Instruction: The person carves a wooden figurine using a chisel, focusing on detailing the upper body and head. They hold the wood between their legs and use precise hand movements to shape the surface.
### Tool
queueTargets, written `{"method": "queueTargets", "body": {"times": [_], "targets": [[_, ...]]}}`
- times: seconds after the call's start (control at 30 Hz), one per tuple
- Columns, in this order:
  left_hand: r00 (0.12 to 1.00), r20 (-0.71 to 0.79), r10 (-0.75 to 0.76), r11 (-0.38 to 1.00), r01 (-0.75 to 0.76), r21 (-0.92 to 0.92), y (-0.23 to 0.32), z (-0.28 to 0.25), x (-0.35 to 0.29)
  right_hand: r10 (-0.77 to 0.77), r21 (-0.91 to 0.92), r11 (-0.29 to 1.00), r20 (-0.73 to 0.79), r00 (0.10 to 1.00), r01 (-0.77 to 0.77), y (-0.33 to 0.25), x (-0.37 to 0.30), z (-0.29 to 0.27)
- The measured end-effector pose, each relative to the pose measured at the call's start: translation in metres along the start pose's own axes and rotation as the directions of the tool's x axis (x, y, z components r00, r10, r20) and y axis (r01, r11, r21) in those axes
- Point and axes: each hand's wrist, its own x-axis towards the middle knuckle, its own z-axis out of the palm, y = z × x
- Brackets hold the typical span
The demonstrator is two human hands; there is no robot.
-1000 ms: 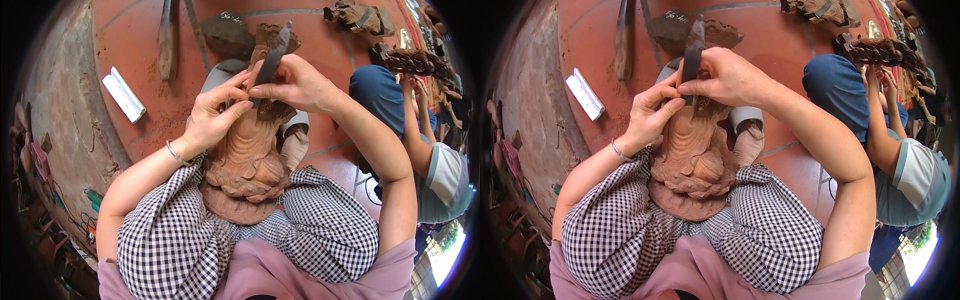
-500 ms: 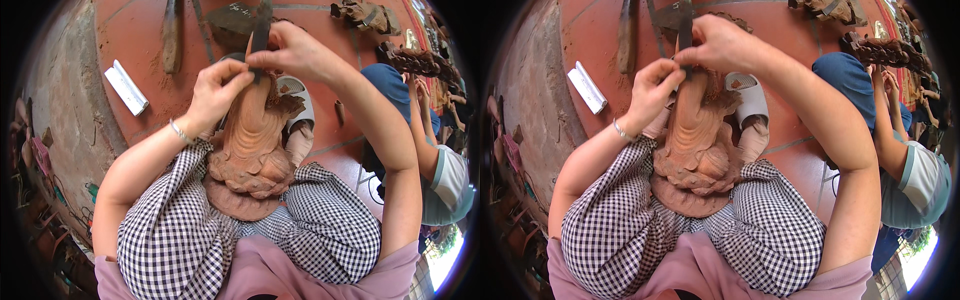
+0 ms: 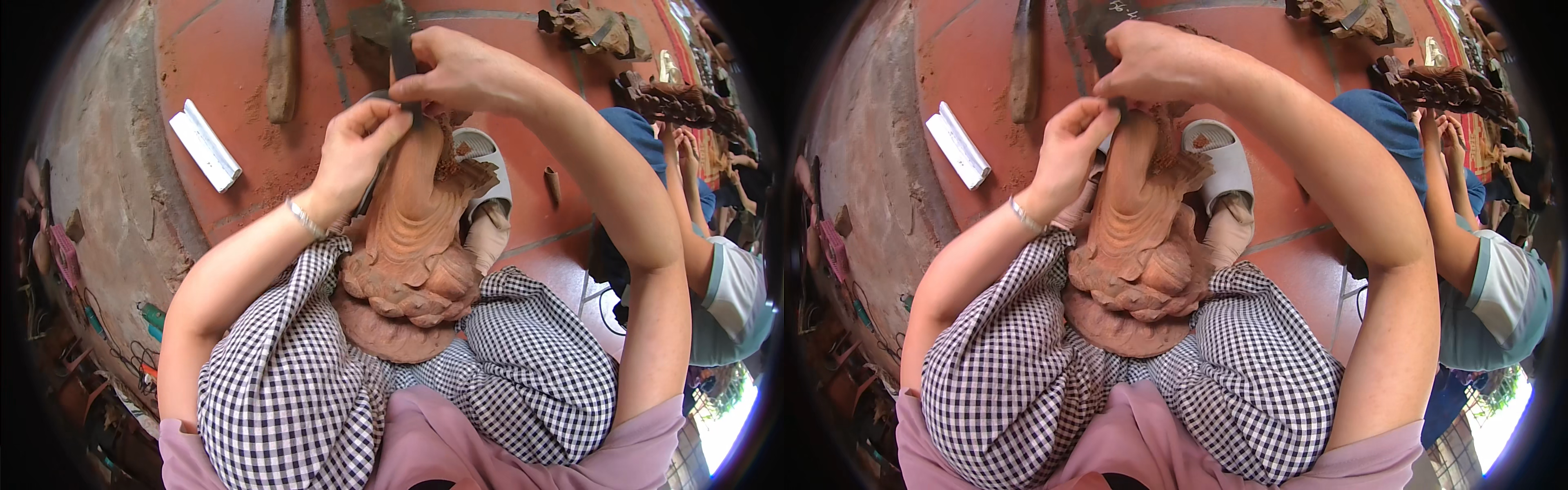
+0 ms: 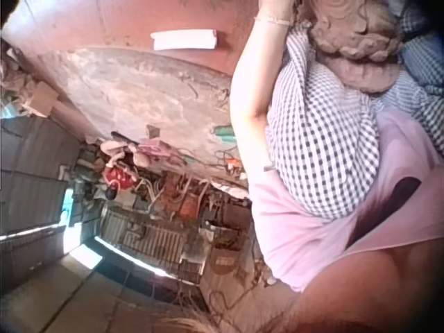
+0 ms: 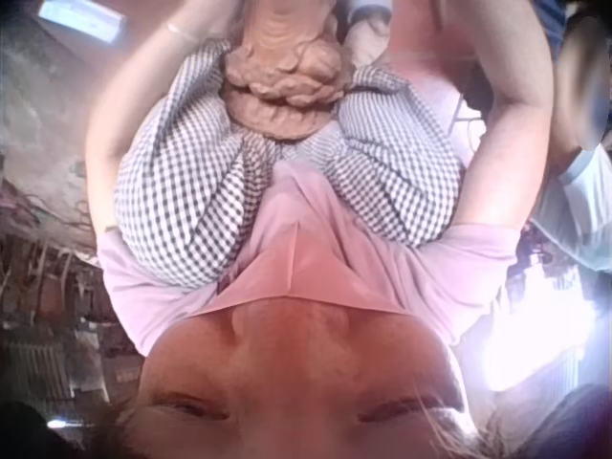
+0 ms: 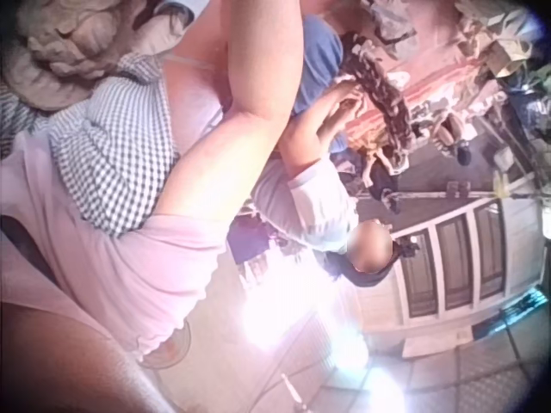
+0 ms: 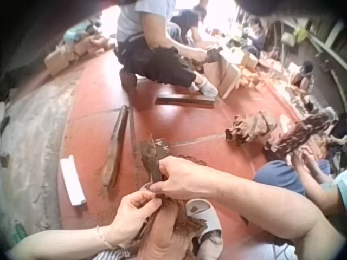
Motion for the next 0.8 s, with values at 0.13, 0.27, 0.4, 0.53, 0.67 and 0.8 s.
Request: {"method": "queueTargets", "body": {"times": [0.13, 0.27, 0.4, 0.53, 0.67, 0.8], "targets": [[1.000, -0.011, 0.014, 0.999, -0.013, 0.039, 0.002, 0.000, -0.005, 0.006, 0.060, 0.998, 0.076, 0.997, -0.011, 0.015, 0.004, -0.004], [1.000, -0.003, -0.009, 0.995, 0.008, -0.095, -0.002, 0.003, 0.029, 0.077, 0.054, 0.996, -0.005, 0.997, -0.077, 0.010, 0.017, -0.012], [0.999, -0.014, -0.051, 0.995, 0.050, -0.087, 0.004, 0.006, -0.003, 0.106, 0.130, 0.984, 0.106, 0.989, -0.120, -0.001, 0.009, -0.012], [1.000, 0.014, 0.016, 0.999, -0.016, -0.036, -0.004, 0.003, 0.010, 0.070, 0.135, 0.987, 0.101, 0.992, -0.084, 0.020, 0.025, -0.008], [1.000, -0.014, -0.015, 0.992, 0.013, -0.127, -0.007, 0.007, 0.024, 0.120, 0.040, 0.992, 0.061, 0.991, -0.123, 0.005, 0.026, -0.010], [0.999, 0.053, 0.007, 0.997, -0.003, -0.078, 0.002, 0.009, 0.001, 0.096, 0.104, 0.989, 0.129, 0.987, -0.110, 0.004, 0.007, -0.008]]}}
